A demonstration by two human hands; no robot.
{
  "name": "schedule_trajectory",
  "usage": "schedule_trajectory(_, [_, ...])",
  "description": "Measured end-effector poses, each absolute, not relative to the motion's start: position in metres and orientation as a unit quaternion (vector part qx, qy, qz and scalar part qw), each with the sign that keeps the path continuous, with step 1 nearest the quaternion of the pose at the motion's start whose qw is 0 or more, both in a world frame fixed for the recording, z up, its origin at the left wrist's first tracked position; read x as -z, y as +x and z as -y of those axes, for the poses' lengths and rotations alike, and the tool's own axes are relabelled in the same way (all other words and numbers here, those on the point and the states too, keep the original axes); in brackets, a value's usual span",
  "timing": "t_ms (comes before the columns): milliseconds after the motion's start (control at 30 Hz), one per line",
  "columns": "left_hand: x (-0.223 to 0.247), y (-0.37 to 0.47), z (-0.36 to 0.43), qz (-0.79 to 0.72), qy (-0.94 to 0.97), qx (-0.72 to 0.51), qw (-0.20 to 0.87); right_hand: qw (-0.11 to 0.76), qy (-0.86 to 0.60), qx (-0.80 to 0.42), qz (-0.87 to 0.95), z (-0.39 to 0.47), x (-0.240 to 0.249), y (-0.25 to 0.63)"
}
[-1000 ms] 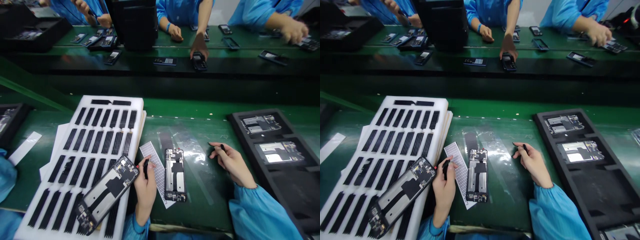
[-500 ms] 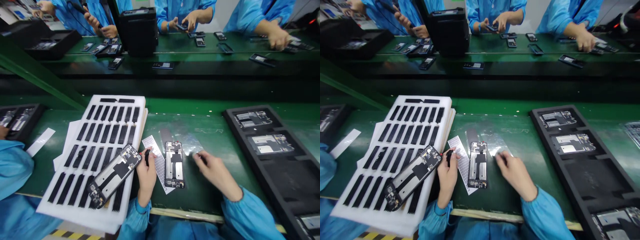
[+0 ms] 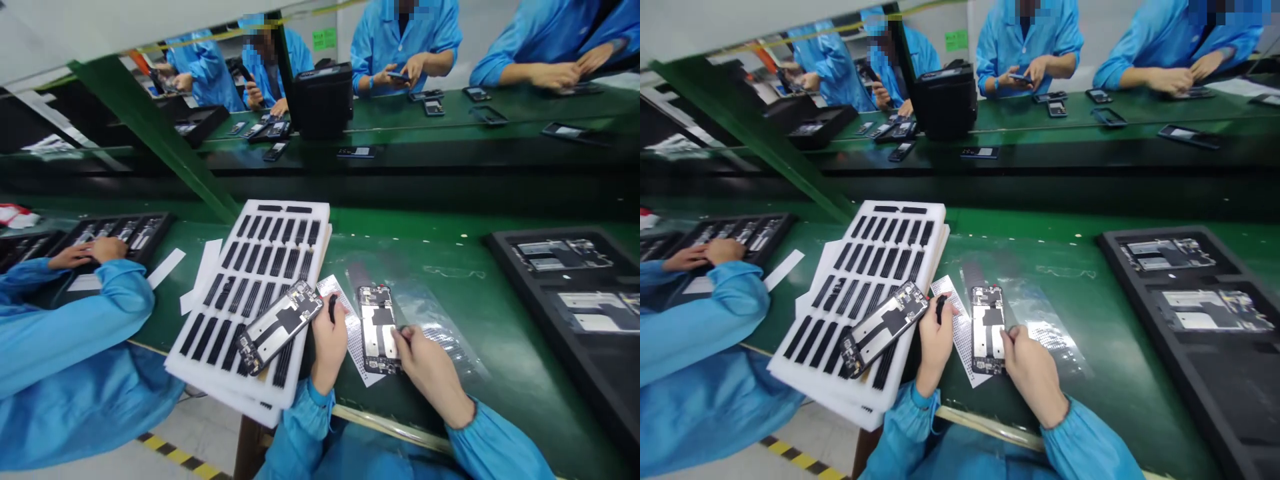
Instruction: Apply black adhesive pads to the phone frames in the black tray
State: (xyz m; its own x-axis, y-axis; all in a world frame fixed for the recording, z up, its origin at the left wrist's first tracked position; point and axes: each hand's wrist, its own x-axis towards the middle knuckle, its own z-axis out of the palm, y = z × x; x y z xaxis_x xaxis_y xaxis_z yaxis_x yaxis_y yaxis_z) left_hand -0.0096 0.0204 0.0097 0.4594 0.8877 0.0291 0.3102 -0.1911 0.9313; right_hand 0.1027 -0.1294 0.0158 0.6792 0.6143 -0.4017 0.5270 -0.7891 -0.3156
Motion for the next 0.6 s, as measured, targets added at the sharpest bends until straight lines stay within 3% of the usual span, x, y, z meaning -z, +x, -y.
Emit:
schedule_trajectory(167, [-0.013,-0.011,-0.019,-0.423,0.710,-0.299,0.476,0.259,-0.881,-0.266,0.293,0.141,-0.002,0.112])
schedule_trajectory(400, [-0.018,-0.009,-0.022,-0.404,0.691,-0.295,0.522,0.369,-0.864,-0.249,0.236,0.157,-0.019,0.110])
schedule_trajectory(467, [-0.020,-0.008,-0.023,-0.393,0.682,-0.294,0.542,0.365,-0.877,-0.224,0.215,0.168,-0.028,0.114])
schedule_trajectory(600, [-0.012,-0.007,-0.030,-0.376,0.671,-0.282,0.573,0.258,-0.947,-0.148,0.121,0.214,-0.046,0.144])
